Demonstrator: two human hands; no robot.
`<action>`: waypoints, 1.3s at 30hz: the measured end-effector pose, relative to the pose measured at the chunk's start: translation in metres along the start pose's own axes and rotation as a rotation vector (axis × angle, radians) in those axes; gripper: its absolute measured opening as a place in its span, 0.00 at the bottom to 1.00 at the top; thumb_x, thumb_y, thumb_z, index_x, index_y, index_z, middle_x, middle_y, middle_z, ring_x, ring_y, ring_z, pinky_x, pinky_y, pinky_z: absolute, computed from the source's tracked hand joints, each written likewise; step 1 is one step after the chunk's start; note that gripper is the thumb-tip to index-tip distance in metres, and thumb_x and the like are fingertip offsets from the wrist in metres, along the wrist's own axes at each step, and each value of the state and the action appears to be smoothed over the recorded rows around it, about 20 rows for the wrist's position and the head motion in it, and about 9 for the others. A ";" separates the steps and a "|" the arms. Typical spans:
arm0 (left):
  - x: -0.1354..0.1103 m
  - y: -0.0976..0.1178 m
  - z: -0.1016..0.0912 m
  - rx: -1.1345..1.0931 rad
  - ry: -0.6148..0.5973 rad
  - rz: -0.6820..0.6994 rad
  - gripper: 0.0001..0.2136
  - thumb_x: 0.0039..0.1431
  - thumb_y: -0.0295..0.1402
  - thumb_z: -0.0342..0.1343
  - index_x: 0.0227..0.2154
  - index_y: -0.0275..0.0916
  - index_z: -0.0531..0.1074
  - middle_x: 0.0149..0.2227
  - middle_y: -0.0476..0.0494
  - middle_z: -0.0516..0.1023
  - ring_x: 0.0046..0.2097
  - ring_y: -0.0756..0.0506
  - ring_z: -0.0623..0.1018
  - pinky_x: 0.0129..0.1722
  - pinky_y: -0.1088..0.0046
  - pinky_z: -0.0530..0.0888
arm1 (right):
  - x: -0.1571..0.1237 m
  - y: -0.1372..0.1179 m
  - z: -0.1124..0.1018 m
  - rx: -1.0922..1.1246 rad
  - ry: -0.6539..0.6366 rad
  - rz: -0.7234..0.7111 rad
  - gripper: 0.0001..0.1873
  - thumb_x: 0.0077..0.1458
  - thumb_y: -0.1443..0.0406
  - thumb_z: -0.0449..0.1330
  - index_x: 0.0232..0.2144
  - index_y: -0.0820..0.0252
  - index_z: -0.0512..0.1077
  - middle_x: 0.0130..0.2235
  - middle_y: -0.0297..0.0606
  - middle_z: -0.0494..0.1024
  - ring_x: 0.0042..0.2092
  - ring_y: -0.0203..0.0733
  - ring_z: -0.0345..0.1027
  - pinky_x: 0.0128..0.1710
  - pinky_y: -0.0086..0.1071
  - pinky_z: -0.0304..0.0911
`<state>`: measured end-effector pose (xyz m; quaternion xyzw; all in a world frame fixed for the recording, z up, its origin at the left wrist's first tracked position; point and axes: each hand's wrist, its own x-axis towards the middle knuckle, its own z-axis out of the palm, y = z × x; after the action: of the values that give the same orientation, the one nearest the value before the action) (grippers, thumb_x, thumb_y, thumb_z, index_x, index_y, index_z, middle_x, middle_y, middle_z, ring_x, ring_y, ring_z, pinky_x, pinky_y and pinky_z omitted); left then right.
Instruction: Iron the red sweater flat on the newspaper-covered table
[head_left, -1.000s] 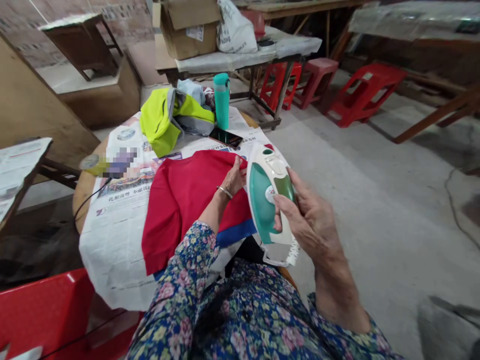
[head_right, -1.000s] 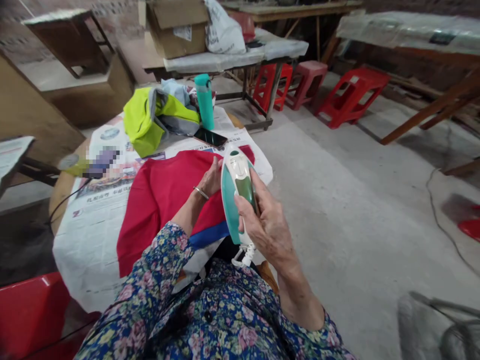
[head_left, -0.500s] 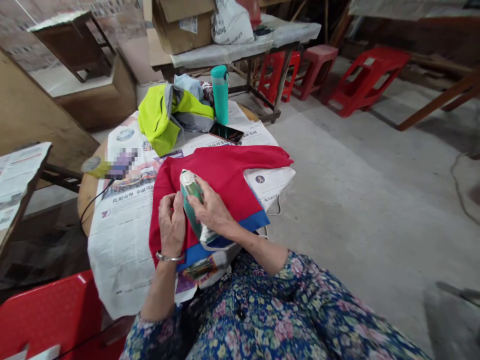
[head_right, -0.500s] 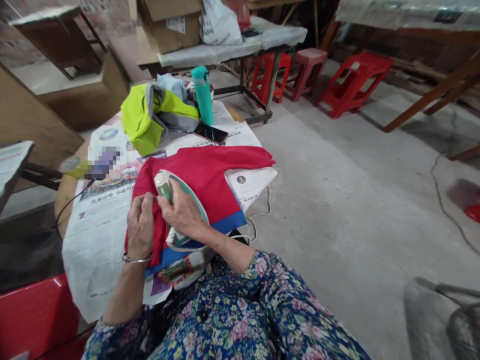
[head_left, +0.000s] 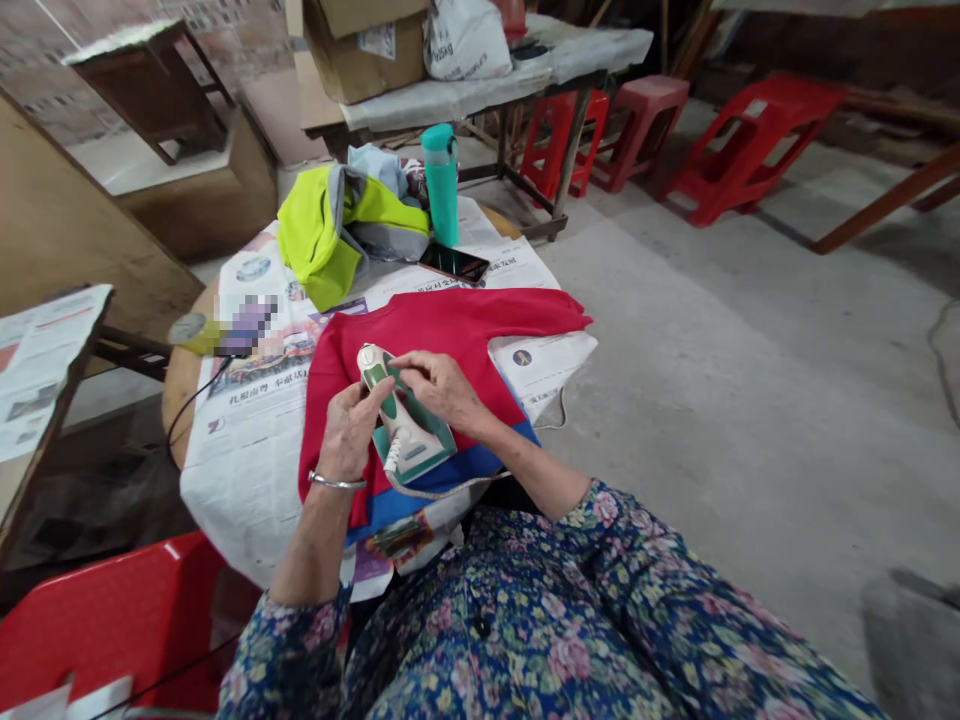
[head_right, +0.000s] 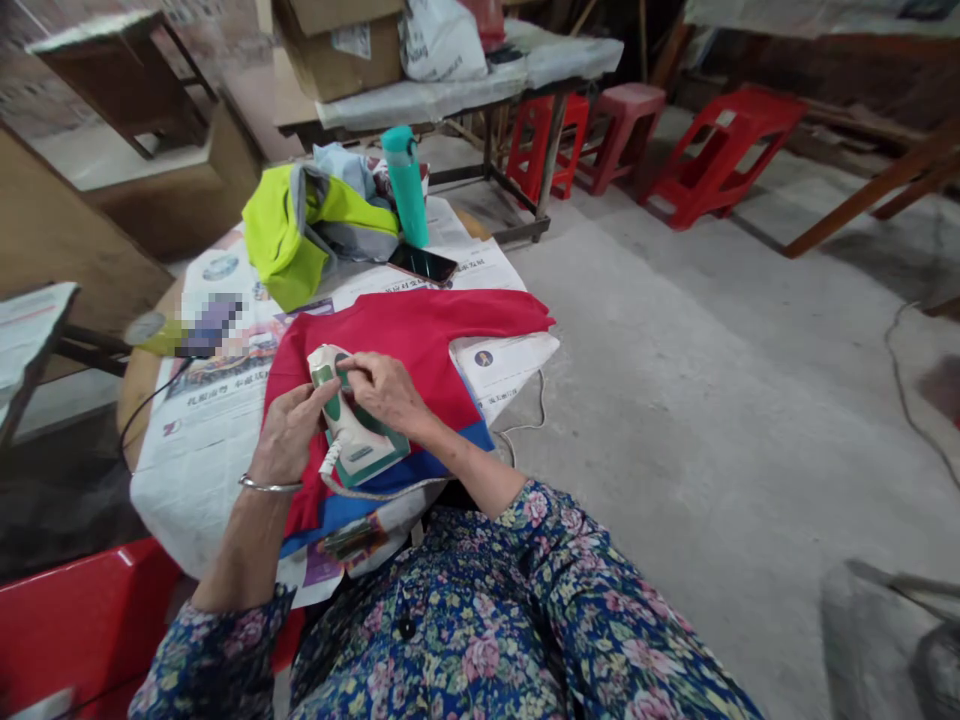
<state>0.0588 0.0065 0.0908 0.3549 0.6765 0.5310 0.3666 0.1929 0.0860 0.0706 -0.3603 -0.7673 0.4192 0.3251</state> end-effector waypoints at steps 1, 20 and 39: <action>-0.002 0.002 0.003 -0.033 -0.005 -0.041 0.18 0.46 0.48 0.72 0.23 0.42 0.72 0.20 0.50 0.73 0.24 0.48 0.72 0.22 0.74 0.68 | 0.005 0.004 -0.006 -0.090 0.032 -0.008 0.23 0.72 0.71 0.51 0.60 0.63 0.81 0.58 0.45 0.85 0.60 0.46 0.78 0.67 0.41 0.68; 0.019 0.023 -0.016 -0.003 0.025 0.034 0.15 0.53 0.41 0.69 0.23 0.43 0.69 0.20 0.51 0.68 0.20 0.50 0.69 0.19 0.73 0.69 | 0.028 0.055 0.002 -0.683 -0.294 -0.109 0.32 0.73 0.63 0.56 0.76 0.52 0.65 0.80 0.47 0.58 0.82 0.64 0.42 0.75 0.77 0.35; 0.120 0.023 0.023 -0.039 0.018 -0.082 0.10 0.54 0.29 0.65 0.23 0.42 0.69 0.20 0.49 0.70 0.20 0.46 0.73 0.22 0.70 0.71 | 0.025 0.074 0.011 -0.660 -0.063 -0.010 0.30 0.75 0.67 0.47 0.75 0.58 0.67 0.76 0.50 0.66 0.79 0.63 0.53 0.74 0.78 0.40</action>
<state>0.0240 0.1254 0.0952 0.3149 0.6834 0.5317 0.3887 0.1919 0.1313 0.0059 -0.4292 -0.8731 0.1576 0.1690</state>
